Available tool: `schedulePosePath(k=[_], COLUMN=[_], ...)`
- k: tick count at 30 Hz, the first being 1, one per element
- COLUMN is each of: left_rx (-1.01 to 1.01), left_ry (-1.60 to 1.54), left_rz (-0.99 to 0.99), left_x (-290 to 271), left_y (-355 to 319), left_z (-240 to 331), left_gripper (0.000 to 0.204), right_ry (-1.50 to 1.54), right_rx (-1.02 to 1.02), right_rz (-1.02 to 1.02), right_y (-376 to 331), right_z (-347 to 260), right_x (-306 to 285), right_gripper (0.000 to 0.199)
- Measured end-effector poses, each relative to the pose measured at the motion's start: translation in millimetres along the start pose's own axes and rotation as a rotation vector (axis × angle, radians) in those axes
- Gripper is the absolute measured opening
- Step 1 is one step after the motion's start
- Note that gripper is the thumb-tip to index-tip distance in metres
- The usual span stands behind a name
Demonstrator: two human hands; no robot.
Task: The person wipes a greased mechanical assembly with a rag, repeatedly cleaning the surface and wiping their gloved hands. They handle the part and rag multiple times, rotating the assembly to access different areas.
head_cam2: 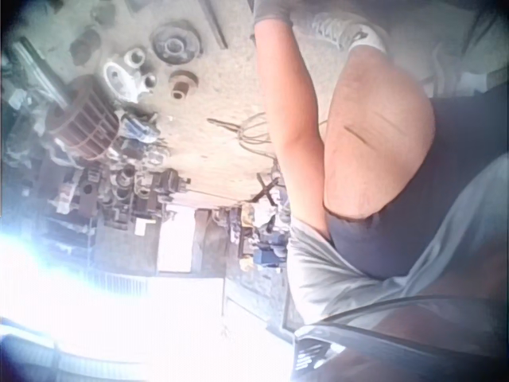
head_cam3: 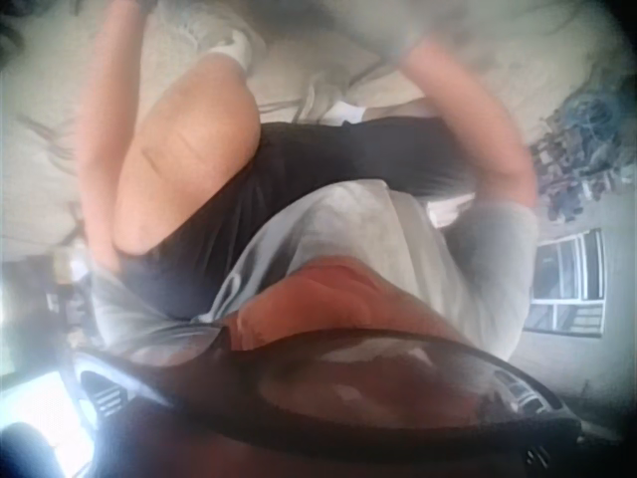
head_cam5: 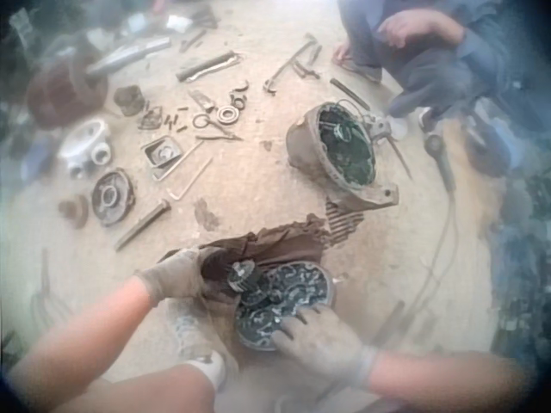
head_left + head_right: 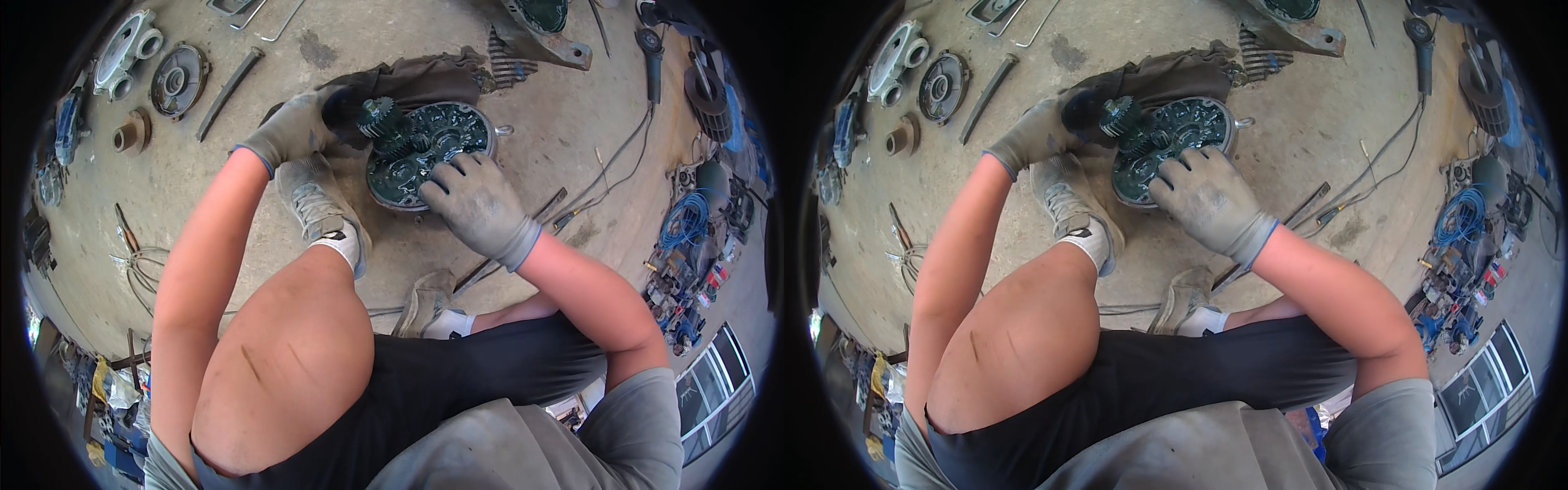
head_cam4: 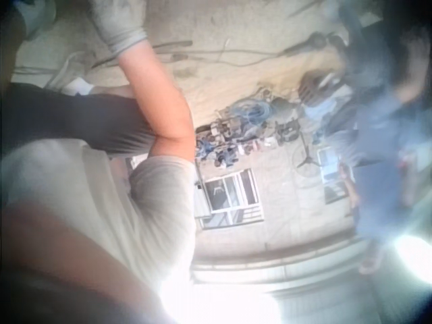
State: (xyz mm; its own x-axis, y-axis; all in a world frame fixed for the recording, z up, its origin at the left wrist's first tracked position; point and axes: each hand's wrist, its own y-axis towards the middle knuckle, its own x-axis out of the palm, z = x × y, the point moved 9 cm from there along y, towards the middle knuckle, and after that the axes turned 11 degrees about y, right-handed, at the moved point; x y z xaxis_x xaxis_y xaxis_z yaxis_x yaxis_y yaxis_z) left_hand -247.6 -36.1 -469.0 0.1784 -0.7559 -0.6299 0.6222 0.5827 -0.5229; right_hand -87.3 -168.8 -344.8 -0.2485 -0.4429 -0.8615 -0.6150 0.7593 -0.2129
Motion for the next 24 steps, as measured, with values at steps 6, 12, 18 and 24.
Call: schedulePosePath(k=[6, 12, 18, 24], left_rx=[0.028, -0.095, -0.046, 0.114], left_ry=[0.052, 0.226, 0.225, 0.220], left_rz=[0.062, 0.067, 0.150, 0.017], left_x=[-16, 18, 30, 56], left_y=[17, 35, 32, 31], left_z=[14, 2, -4, 6], left_gripper=[0.078, 0.079, 0.072, 0.072], right_ry=[-0.005, -0.032, 0.053, 0.065], right_rx=[0.011, -0.017, -0.045, 0.010], right_rz=[-0.119, -0.173, -0.099, -0.116], right_y=[11, 11, -6, -34], right_z=[13, 20, 18, 23], right_x=[-6, -7, -11, -2], right_gripper=[0.014, 0.012, 0.014, 0.024])
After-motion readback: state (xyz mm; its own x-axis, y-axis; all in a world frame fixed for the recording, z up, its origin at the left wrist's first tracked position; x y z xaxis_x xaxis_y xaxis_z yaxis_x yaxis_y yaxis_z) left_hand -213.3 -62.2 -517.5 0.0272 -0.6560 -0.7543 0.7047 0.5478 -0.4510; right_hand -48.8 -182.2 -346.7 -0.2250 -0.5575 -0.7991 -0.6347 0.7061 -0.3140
